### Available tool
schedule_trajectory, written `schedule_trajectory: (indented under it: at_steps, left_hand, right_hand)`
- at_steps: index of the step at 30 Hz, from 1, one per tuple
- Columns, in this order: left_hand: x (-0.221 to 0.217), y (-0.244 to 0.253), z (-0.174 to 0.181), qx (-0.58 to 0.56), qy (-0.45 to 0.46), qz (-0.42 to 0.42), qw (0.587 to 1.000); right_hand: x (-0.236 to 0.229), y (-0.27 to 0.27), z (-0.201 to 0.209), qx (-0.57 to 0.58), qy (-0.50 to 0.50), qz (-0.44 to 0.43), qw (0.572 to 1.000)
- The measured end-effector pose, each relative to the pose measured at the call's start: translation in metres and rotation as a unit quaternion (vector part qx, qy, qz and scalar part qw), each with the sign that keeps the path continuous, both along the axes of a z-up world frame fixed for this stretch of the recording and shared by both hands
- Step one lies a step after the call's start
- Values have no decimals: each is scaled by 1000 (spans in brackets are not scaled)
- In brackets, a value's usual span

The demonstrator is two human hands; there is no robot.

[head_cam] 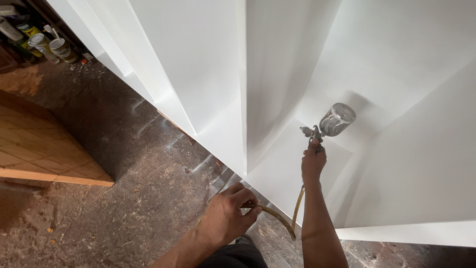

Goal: The person uses a spray gun to apply white paint to the interior and exterior surfaces of a large shelving unit.

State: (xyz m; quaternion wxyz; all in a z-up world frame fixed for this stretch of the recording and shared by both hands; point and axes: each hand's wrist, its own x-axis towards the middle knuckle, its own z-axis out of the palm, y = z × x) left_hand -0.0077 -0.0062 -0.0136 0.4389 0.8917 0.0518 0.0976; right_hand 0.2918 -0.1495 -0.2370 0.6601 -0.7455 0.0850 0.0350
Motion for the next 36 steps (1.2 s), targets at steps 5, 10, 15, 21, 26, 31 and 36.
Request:
schedule_trajectory:
  at_steps: [5, 10, 15, 21, 26, 31, 36]
  left_hand:
    - [0, 0, 0, 14, 3, 15, 1000]
    - [-5, -1, -1, 7, -10, 19, 1000]
    - [6, 4, 5, 39, -33, 0, 999]
    - [25, 1, 28, 77, -63, -8, 995]
    - [23, -9, 35, 64, -44, 5, 997]
    - [10, -7, 17, 36, -39, 0, 999]
    - [-11, -1, 2, 5, -19, -14, 1000]
  right_hand:
    - [3, 2, 4, -15, -13, 7, 1000]
    - [-16, 0, 8, -39, -18, 12, 999]
    - [-24, -3, 53, 110, -20, 24, 993]
    - [12, 4, 92, 111, -204, -7, 973]
    - [41, 14, 65, -15, -141, -17, 990]
    - [-2, 3, 17, -88, -85, 50, 991]
    - [-108, -31, 15, -59, 12, 131, 990]
